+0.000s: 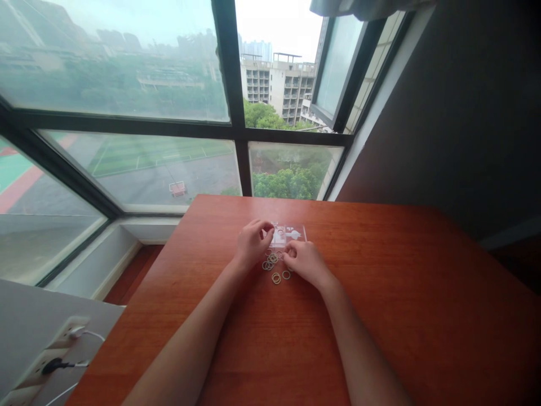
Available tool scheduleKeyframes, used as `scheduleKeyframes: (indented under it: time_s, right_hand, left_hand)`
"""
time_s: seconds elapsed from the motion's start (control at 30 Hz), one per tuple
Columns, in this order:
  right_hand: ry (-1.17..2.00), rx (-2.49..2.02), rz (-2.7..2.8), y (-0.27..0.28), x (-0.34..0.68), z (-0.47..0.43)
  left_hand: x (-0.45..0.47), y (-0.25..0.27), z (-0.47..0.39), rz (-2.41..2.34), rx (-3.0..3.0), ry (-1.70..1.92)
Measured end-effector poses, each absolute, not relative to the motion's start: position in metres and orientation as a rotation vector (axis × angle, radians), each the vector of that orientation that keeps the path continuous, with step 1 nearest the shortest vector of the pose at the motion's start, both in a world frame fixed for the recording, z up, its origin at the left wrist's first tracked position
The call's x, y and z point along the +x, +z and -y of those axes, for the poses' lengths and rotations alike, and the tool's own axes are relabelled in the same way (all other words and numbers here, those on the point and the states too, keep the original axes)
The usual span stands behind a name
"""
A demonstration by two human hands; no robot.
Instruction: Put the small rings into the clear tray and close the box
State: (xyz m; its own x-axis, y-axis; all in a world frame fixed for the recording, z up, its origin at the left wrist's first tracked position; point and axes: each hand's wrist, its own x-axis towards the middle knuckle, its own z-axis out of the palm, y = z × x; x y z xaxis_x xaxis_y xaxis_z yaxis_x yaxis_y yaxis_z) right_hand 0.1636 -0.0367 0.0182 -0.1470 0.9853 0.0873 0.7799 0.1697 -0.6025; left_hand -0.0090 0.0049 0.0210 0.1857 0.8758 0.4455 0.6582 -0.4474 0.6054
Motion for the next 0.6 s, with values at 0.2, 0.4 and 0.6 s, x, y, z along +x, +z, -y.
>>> scheduleKeyframes:
  time_s: [0.2,0.4,0.6]
  right_hand:
    - [0.418,-1.677,1.736,0.023,0.167,0.033]
    - [0.324,-1.664,1.689,0.026,0.167,0.035]
    - [0.313,-1.645,1.695,0.028,0.166,0.036]
  left_hand:
    - [-0.004,0.028,-0.001,-1.361,2.163,1.103]
    - [0.004,0.032,0.004,-1.209,2.128,1.027]
    - [0.008,0.035,0.008,-1.182,2.12,1.004]
